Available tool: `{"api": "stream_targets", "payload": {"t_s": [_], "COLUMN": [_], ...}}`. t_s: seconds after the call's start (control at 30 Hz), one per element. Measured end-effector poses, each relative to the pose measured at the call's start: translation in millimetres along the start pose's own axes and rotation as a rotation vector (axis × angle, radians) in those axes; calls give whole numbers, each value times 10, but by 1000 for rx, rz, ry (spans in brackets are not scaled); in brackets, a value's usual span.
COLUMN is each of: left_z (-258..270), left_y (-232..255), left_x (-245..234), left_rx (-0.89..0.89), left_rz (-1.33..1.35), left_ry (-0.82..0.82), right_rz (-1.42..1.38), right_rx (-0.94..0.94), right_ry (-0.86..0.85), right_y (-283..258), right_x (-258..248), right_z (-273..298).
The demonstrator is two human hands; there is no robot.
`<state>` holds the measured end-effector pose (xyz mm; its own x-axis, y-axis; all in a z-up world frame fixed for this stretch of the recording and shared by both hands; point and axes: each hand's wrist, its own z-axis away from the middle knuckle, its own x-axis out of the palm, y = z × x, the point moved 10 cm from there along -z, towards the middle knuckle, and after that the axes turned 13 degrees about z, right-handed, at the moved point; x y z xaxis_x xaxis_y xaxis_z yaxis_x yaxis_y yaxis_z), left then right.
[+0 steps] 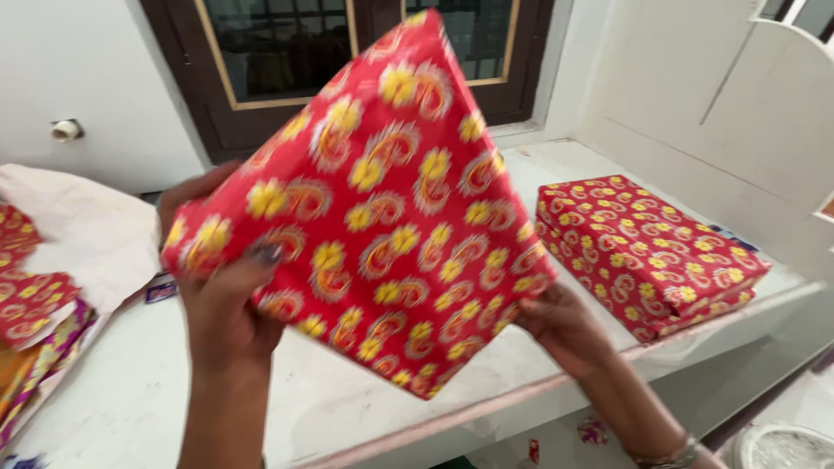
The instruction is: The person wraps rectangular boxes with red floral wrapping paper on a white countertop. They fold the paper around each box, smooth the edges, and place a small black box on top to hold the paper in place. The wrapped boxes are set aside on the counter.
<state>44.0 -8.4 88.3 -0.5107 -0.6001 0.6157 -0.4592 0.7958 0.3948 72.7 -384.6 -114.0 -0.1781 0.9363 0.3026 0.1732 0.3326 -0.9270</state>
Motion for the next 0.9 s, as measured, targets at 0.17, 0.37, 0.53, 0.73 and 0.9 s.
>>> {"api": "stream_targets", "payload": {"t_s": [0.17,0.37,0.53,0.73,0.9], "left_z": [-457,-880,-1009,-957,-961], "left_y": [-948,-2489,-3638,-4596,-5075], "left_x": [663,1238,1408,1277,1028], "left_rx": [-67,-211,-356,-512,-603], "left_rz": [229,327,331,270,226], "left_ry": [-97,-23,88,217,240], "right_rz": [66,237,307,345,383], "right_rx": [-77,-126,-74,2,114], "right_ry": [106,326,397,440,446], "right_y": [-805,-1767,-1957,-1833,-1665], "right_x": [-1293,-2423,-2768,-3283,-3442], "right_z": [117,417,561,580,556]}}
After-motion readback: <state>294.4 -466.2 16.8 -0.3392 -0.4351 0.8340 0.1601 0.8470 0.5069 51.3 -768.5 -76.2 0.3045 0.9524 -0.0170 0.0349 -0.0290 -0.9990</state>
